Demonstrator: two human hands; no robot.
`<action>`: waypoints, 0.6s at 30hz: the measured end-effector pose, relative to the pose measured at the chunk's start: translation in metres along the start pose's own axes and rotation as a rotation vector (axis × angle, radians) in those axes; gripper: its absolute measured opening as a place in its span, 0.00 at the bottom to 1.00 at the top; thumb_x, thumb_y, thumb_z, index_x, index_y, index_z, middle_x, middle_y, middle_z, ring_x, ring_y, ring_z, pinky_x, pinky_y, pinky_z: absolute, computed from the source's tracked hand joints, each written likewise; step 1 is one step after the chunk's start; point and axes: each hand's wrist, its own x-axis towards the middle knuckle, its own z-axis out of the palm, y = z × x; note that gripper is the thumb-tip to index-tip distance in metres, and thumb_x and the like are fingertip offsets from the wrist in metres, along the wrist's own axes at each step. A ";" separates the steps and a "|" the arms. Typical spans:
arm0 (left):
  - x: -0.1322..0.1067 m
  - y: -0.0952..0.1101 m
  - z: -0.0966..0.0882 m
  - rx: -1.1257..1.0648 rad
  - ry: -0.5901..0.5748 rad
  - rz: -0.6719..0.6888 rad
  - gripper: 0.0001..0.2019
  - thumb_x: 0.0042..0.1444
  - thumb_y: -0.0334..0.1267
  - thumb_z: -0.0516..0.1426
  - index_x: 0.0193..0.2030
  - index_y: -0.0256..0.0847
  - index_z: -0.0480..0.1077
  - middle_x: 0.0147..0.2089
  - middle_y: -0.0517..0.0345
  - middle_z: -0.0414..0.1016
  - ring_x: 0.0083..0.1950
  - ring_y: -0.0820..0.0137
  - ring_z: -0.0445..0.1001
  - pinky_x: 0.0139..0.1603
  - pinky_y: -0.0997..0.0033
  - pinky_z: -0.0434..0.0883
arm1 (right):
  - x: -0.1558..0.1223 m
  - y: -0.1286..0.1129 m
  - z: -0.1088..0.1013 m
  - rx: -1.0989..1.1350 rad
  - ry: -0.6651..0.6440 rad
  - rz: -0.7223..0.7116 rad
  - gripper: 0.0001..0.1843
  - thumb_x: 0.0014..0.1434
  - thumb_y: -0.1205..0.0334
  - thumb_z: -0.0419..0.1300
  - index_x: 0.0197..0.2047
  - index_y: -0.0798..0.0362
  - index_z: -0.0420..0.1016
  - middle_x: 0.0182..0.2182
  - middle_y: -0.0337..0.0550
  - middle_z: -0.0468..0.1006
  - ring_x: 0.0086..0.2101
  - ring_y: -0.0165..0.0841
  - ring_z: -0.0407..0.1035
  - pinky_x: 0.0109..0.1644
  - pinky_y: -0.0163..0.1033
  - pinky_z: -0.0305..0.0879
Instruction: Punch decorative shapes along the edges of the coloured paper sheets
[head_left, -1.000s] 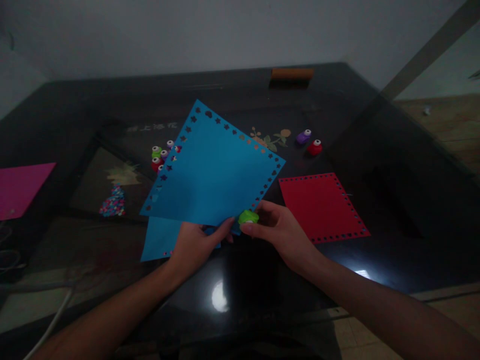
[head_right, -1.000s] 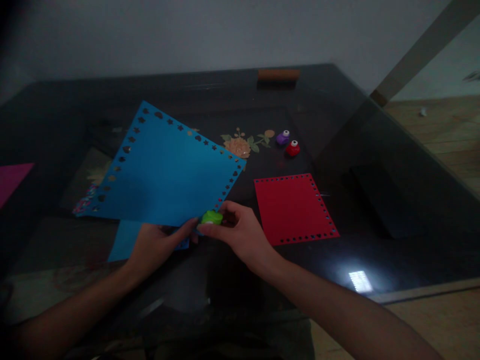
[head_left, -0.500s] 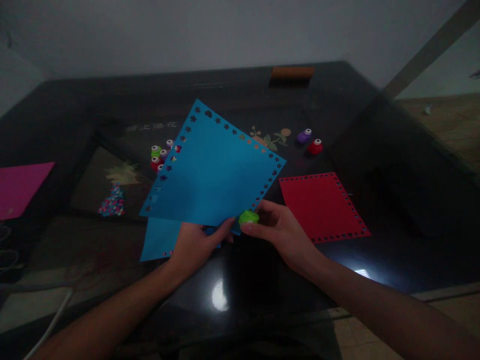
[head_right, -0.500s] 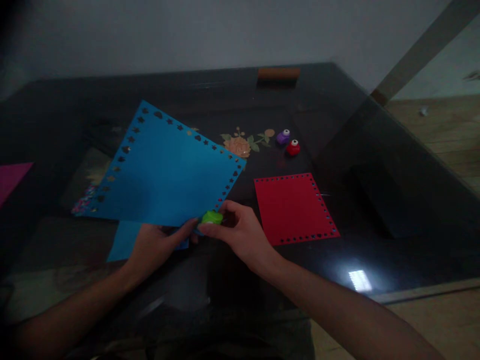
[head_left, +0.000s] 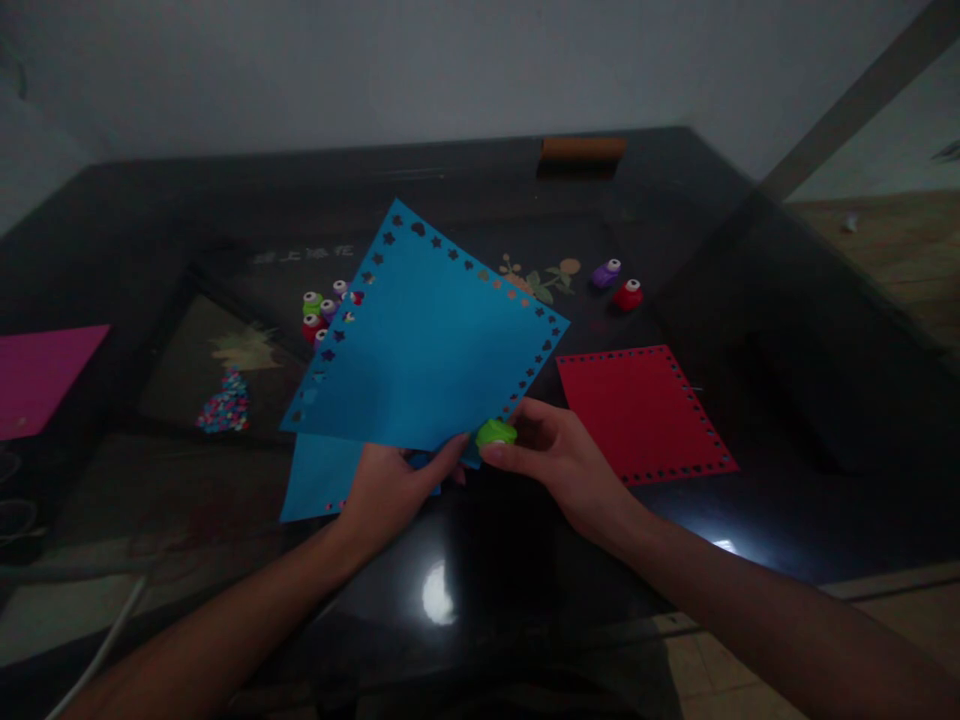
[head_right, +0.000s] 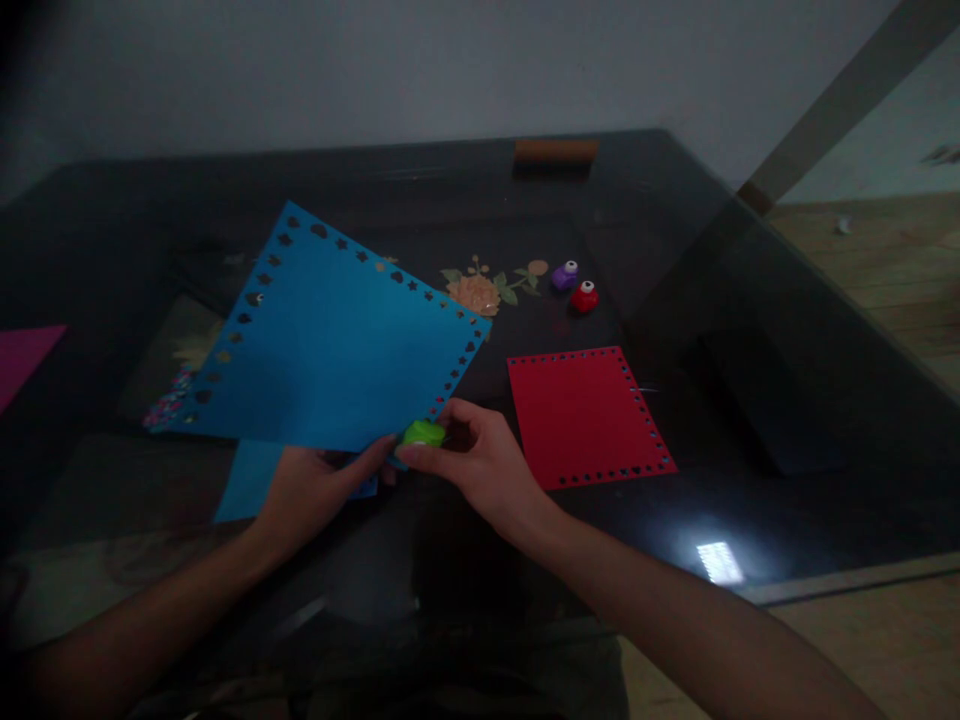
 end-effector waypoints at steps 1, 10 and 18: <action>0.000 0.000 0.000 0.002 0.000 -0.004 0.12 0.53 0.43 0.58 0.22 0.41 0.71 0.20 0.61 0.77 0.23 0.69 0.75 0.34 0.70 0.72 | 0.000 0.000 0.000 -0.001 -0.002 -0.004 0.15 0.42 0.59 0.71 0.34 0.52 0.75 0.30 0.38 0.76 0.34 0.32 0.70 0.44 0.41 0.64; -0.002 0.002 0.000 0.065 0.020 0.028 0.13 0.52 0.43 0.57 0.19 0.43 0.69 0.19 0.61 0.76 0.23 0.68 0.75 0.33 0.68 0.71 | 0.002 0.001 -0.001 -0.005 0.003 -0.020 0.14 0.42 0.59 0.71 0.33 0.51 0.76 0.32 0.38 0.78 0.35 0.32 0.71 0.44 0.41 0.66; 0.000 -0.003 0.000 0.066 0.046 0.123 0.13 0.54 0.43 0.57 0.21 0.42 0.72 0.22 0.59 0.76 0.26 0.67 0.75 0.36 0.67 0.71 | 0.003 -0.001 -0.001 -0.034 0.023 -0.039 0.16 0.41 0.57 0.71 0.34 0.50 0.75 0.33 0.39 0.79 0.36 0.33 0.72 0.44 0.41 0.66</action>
